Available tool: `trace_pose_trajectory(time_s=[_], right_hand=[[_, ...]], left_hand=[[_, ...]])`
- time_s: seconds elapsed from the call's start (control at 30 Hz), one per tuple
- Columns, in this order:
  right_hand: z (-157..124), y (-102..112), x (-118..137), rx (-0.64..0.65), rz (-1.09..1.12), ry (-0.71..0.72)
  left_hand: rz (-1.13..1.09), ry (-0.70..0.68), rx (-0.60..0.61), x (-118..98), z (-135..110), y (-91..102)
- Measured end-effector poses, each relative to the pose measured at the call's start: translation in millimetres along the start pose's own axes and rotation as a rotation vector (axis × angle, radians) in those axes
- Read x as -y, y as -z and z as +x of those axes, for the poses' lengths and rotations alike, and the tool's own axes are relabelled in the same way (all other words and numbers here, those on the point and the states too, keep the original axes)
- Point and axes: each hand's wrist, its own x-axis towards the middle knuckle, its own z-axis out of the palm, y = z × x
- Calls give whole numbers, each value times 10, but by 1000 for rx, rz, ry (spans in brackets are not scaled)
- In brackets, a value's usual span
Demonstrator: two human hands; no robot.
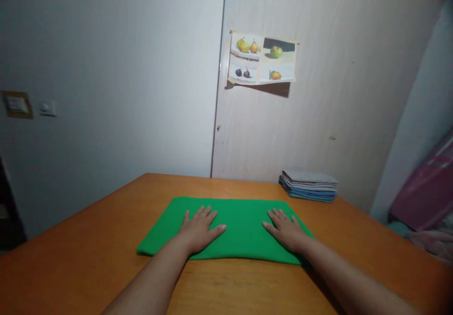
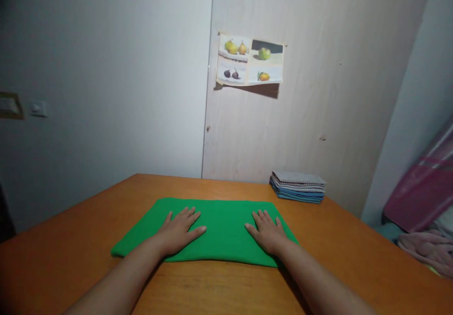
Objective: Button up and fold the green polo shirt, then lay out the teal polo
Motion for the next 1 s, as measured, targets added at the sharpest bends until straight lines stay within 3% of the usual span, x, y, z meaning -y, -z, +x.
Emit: trace_pose_trajectory(time_s=[0.2, 0.63, 0.83, 1.0], right_hand=[[7, -79, -15, 13, -4, -2], [84, -192, -66, -38, 10, 5], [103, -229, -80, -56, -1, 16], [120, -268, -96, -85, 4, 27]], left_hand=[[11, 59, -4, 69, 6, 15], [101, 307, -146, 442, 73, -19], [54, 444, -245, 660, -108, 104], [-40, 599, -288, 936, -261, 354]])
